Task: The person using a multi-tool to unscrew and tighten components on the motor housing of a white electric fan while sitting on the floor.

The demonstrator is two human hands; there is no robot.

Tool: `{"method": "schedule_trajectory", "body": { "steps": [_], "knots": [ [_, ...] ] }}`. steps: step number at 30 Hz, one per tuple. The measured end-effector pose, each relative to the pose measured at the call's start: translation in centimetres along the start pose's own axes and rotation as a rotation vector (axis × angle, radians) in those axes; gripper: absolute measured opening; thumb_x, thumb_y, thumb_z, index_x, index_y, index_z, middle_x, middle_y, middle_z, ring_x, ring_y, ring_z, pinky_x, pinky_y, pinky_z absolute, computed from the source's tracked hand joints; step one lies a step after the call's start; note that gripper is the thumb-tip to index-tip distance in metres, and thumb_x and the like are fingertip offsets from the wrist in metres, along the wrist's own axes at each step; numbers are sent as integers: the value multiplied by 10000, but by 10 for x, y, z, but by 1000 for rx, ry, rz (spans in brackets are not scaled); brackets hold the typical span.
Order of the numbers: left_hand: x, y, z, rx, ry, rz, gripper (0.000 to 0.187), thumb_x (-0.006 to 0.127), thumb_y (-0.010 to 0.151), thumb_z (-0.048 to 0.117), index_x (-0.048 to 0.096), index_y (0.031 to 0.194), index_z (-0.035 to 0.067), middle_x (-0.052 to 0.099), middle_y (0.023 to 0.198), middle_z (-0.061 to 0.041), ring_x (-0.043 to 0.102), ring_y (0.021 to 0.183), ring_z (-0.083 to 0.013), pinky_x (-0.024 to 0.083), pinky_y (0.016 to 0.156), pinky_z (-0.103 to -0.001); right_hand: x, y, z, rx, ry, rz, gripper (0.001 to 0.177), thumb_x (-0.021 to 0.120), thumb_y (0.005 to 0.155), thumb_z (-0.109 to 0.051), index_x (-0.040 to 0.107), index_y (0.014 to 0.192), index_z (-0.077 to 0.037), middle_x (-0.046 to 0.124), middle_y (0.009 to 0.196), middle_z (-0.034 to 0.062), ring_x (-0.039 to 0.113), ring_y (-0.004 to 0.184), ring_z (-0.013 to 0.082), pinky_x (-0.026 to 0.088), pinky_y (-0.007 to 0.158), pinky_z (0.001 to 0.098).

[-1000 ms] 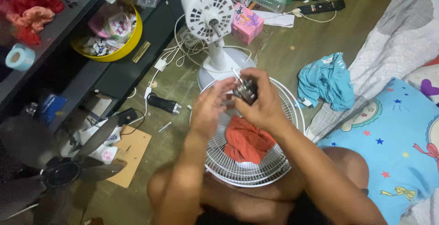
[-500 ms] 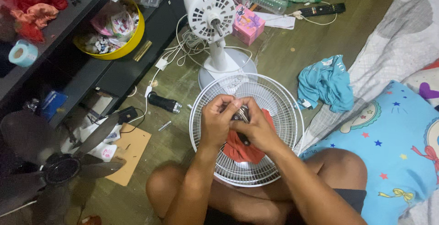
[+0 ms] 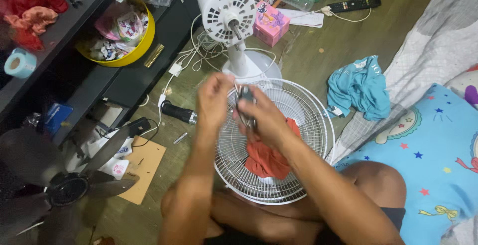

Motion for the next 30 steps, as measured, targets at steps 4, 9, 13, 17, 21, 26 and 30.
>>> {"method": "schedule_trajectory", "body": {
  "steps": [4,9,13,17,21,26,30],
  "knots": [
    [-29,58,51,534,349,187,209,634,1098,199,690,1176,13,709,1126,-111,685,1060,-254,529,954,-376,7,43,-5,-9,344,-10,389,530,1020,-315,482,1381,-179,663,902,118,636,607,205,492,430,324],
    [-30,126,99,819,424,-77,288,611,1140,219,660,1331,8,681,1337,-168,653,1249,-312,499,1078,-389,18,87,-4,54,486,-6,354,483,1054,-356,496,1345,-155,674,870,122,660,629,223,514,459,341],
    [-20,159,91,663,352,-277,312,604,1103,242,682,1302,14,689,1283,-157,690,1144,-270,534,982,-355,16,105,-4,68,536,-4,349,490,1056,-384,508,1335,-175,672,840,103,642,612,205,475,448,308],
    [-21,175,75,556,260,-383,311,583,1128,284,710,1237,22,718,1107,-65,645,1005,-149,524,894,-319,13,112,-6,78,518,-18,368,504,1022,-402,538,1338,-216,667,816,86,619,578,189,424,406,288],
    [-26,182,72,446,258,-463,318,568,1109,316,710,1177,39,691,907,57,601,830,-48,507,760,-270,10,114,-8,80,540,-52,387,503,1032,-398,545,1365,-204,656,826,94,599,579,185,396,409,278],
    [-25,186,66,452,213,-460,316,586,1122,319,697,1138,24,664,891,54,578,822,-40,492,740,-262,8,114,-11,77,556,-71,398,501,1033,-391,545,1370,-183,642,822,101,580,561,175,374,399,275],
    [-26,188,57,380,221,-410,361,609,1153,328,666,1026,-5,579,843,34,496,791,-59,440,721,-279,10,116,-15,65,550,-87,402,500,1044,-383,546,1382,-171,640,840,104,576,578,162,365,407,265]
  ]
}}
Point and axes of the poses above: each hand's wrist, its own y-axis towards the middle knuckle, its own x-axis out of the palm, z = x × y, the point moved 3 cm from there along y, towards the middle knuckle
